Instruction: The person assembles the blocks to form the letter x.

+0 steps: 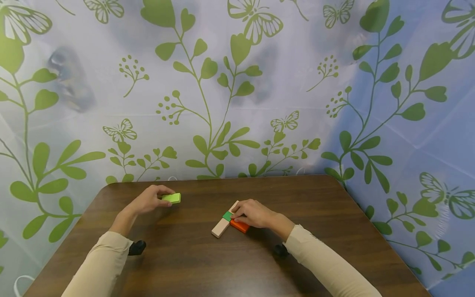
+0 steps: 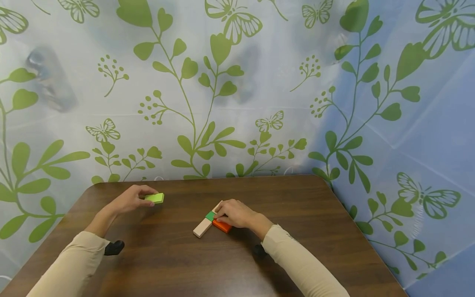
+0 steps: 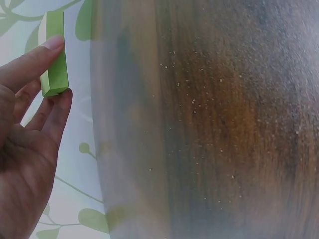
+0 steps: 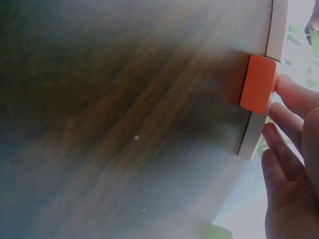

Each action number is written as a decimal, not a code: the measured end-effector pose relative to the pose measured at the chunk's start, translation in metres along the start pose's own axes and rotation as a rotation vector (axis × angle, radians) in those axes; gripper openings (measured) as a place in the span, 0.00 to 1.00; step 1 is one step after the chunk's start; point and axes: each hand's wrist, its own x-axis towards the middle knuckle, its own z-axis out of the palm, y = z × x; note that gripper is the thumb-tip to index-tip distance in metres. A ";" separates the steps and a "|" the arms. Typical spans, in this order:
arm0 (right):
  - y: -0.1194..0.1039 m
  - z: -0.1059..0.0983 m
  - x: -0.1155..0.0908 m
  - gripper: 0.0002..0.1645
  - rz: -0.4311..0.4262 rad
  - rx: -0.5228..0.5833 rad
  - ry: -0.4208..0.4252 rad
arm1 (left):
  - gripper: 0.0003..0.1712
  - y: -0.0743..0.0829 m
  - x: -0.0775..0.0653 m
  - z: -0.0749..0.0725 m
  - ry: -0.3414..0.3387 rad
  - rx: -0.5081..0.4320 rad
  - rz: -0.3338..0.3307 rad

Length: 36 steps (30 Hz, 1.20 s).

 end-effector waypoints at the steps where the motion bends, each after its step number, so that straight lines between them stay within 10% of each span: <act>1: 0.000 0.000 0.000 0.13 0.000 0.001 0.000 | 0.21 0.001 0.000 0.000 -0.002 -0.002 -0.004; 36: -0.001 -0.001 0.000 0.13 -0.028 -0.008 0.002 | 0.21 0.023 0.009 -0.001 -0.040 0.001 -0.021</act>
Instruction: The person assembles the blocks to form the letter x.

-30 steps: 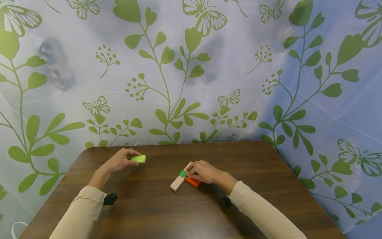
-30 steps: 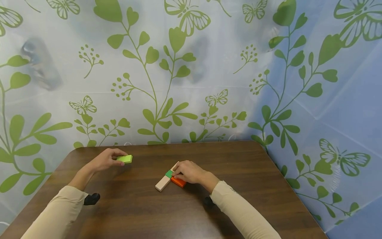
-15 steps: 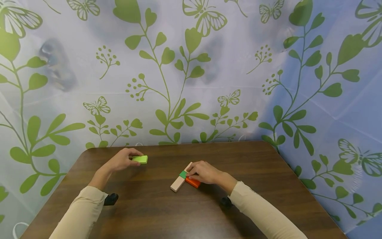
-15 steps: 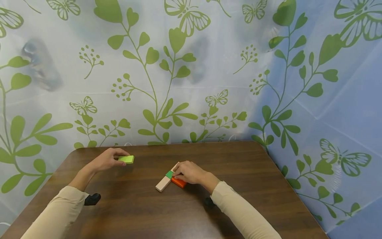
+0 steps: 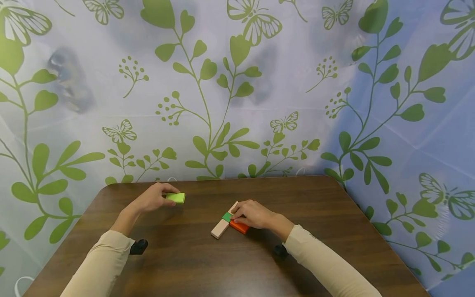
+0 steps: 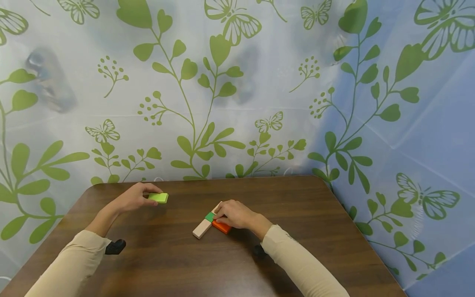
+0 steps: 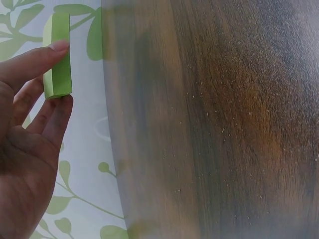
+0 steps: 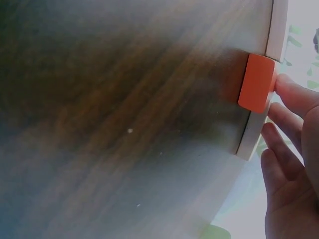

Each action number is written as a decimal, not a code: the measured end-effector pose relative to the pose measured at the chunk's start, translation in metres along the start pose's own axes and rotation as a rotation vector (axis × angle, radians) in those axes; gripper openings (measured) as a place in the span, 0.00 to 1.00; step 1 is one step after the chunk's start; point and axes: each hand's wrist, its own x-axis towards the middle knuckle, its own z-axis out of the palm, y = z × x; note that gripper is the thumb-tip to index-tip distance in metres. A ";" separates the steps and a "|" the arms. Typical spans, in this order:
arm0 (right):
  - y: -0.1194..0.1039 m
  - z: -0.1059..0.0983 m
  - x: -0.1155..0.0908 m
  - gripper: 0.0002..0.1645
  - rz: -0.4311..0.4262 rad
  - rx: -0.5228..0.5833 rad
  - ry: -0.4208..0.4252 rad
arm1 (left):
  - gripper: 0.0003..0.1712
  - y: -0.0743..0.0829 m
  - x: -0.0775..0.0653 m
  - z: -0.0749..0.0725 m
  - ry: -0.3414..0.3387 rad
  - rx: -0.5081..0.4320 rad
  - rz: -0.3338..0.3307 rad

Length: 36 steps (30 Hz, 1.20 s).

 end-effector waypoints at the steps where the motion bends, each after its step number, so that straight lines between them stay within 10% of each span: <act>1: 0.000 0.000 0.000 0.13 0.001 -0.002 -0.002 | 0.21 0.001 0.000 0.000 -0.003 -0.002 0.000; 36: -0.002 -0.001 0.001 0.13 0.020 -0.014 -0.013 | 0.19 0.028 0.024 0.012 -0.049 0.056 0.068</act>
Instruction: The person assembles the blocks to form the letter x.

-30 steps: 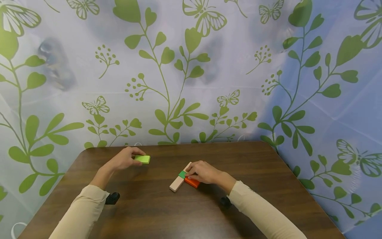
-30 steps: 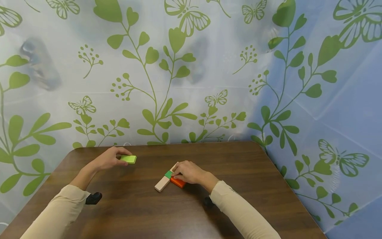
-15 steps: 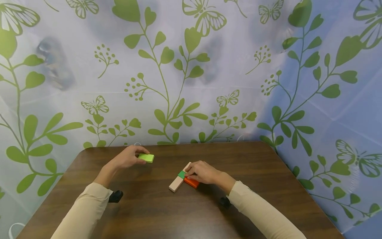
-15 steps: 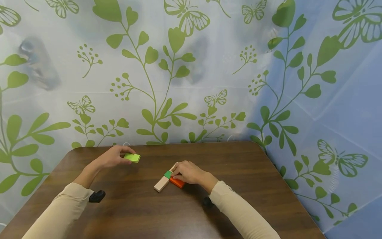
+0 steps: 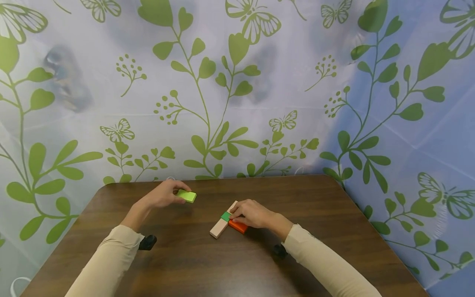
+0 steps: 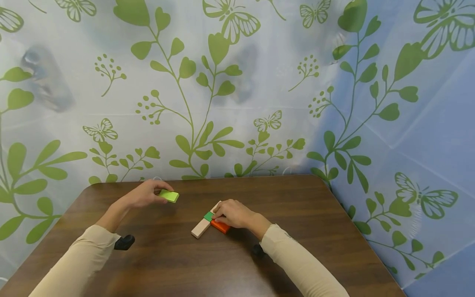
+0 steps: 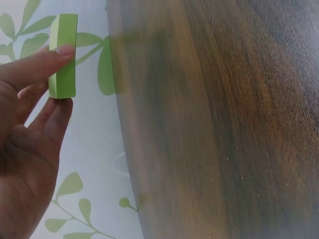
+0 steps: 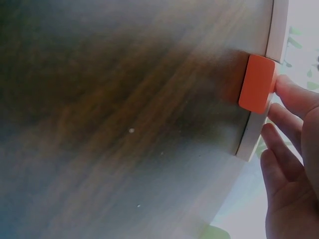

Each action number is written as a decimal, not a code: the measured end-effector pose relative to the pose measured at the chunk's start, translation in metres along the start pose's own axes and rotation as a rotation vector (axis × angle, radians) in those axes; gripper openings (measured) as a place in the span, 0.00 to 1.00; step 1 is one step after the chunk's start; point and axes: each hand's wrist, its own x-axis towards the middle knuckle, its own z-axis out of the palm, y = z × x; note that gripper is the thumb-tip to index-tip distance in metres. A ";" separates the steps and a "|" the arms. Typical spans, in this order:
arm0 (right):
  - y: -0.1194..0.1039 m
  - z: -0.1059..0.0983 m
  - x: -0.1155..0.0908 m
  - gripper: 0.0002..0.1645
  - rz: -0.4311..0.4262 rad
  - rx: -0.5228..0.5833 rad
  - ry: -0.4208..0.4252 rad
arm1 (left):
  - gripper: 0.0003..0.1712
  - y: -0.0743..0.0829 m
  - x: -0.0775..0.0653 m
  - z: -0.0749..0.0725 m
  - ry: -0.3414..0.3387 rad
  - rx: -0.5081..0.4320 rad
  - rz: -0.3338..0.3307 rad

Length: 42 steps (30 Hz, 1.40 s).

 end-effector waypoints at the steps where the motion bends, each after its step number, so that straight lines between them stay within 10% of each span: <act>1: 0.000 0.000 0.000 0.13 0.002 0.000 -0.001 | 0.19 0.001 0.001 0.000 0.001 0.004 0.002; 42: -0.001 0.000 0.002 0.12 -0.028 -0.035 0.014 | 0.19 0.018 0.027 0.040 -0.062 -0.001 0.046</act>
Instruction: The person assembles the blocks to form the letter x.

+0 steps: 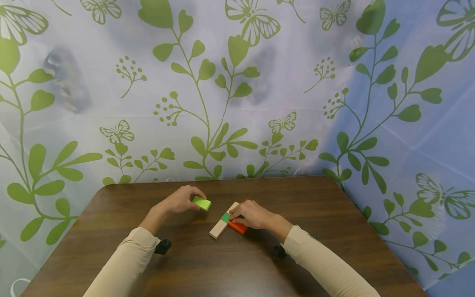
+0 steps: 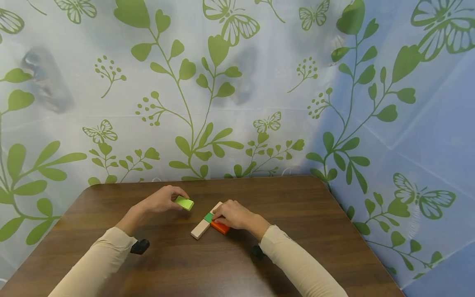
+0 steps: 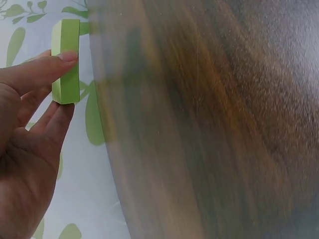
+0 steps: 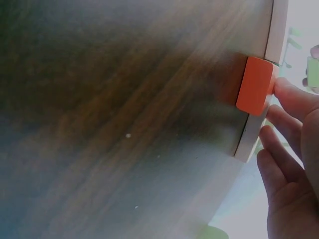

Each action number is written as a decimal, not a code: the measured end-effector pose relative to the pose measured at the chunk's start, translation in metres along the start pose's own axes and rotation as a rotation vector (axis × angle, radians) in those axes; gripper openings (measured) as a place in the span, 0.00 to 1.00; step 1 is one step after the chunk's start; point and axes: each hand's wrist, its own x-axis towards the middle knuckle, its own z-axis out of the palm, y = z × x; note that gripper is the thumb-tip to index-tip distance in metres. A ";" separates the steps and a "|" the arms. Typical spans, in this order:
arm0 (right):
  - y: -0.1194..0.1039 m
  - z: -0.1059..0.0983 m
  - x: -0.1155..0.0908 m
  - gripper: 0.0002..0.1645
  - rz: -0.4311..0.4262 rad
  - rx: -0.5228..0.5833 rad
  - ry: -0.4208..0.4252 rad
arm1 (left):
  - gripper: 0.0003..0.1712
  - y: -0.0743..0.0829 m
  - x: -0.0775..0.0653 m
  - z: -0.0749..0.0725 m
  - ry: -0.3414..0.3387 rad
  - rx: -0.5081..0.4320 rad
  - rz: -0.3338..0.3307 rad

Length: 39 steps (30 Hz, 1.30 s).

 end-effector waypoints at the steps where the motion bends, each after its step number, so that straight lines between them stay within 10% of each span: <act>1: 0.000 0.000 0.000 0.12 0.002 0.000 -0.001 | 0.19 0.000 0.001 0.001 -0.003 0.002 0.003; 39: -0.001 -0.002 0.001 0.12 0.030 0.010 -0.027 | 0.19 0.011 0.026 0.031 -0.066 0.049 -0.009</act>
